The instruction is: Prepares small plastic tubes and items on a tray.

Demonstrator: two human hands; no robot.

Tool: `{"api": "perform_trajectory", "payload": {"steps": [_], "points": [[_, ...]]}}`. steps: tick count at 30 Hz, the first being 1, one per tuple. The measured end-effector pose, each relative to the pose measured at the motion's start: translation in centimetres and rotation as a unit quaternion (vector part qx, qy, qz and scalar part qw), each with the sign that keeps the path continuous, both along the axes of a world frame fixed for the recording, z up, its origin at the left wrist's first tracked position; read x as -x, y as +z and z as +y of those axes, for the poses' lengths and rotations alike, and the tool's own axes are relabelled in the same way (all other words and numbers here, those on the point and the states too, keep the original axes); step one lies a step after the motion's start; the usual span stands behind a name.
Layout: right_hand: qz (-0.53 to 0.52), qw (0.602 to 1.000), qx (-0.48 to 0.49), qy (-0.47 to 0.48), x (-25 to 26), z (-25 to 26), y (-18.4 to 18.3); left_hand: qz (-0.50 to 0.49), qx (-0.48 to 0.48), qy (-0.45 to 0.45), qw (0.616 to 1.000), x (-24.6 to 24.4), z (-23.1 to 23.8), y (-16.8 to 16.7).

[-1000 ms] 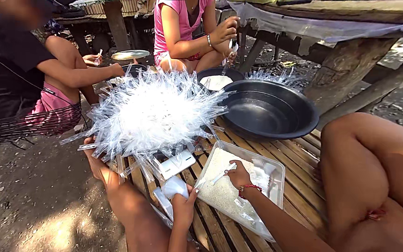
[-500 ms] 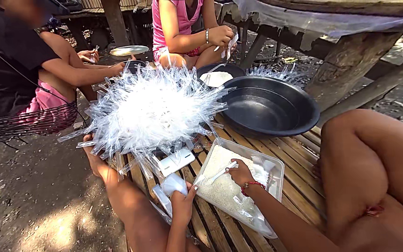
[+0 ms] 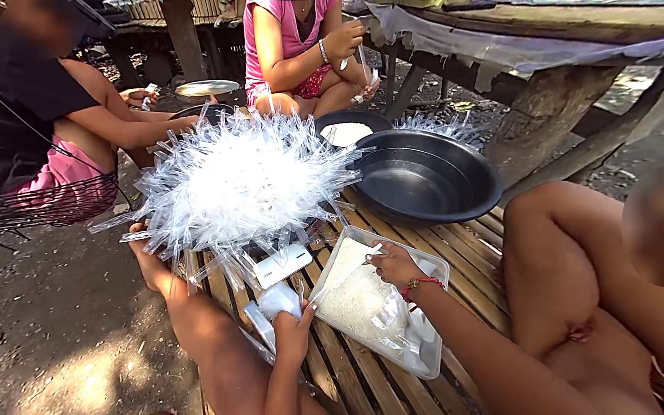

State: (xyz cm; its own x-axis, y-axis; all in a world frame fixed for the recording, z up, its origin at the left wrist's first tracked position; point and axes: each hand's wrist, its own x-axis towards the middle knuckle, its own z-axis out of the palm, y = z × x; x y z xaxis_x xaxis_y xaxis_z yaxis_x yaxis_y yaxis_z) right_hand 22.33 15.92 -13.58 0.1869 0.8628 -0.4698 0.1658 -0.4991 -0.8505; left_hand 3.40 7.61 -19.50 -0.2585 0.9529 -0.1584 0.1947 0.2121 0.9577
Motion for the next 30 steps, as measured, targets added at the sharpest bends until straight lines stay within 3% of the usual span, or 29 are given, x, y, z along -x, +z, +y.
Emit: {"api": "perform_trajectory", "payload": {"steps": [18,21,26,30], "points": [[-0.037,0.998,0.022,0.050,1.6,-1.0,-0.1,0.035,0.018,-0.032,0.999,0.1,0.3,-0.1],[-0.030,0.998,0.018,0.057,2.1,-1.3,0.1,-0.015,-0.002,-0.025,1.000,0.0,0.4,-0.1],[-0.049,0.993,-0.043,0.095,3.4,-2.6,2.0,-0.195,-0.057,-0.025,0.979,-0.3,0.2,0.4],[-0.139,0.947,-0.228,0.177,4.2,-4.8,3.8,-0.272,-0.072,-0.017,0.959,-0.3,0.2,0.5]]}}
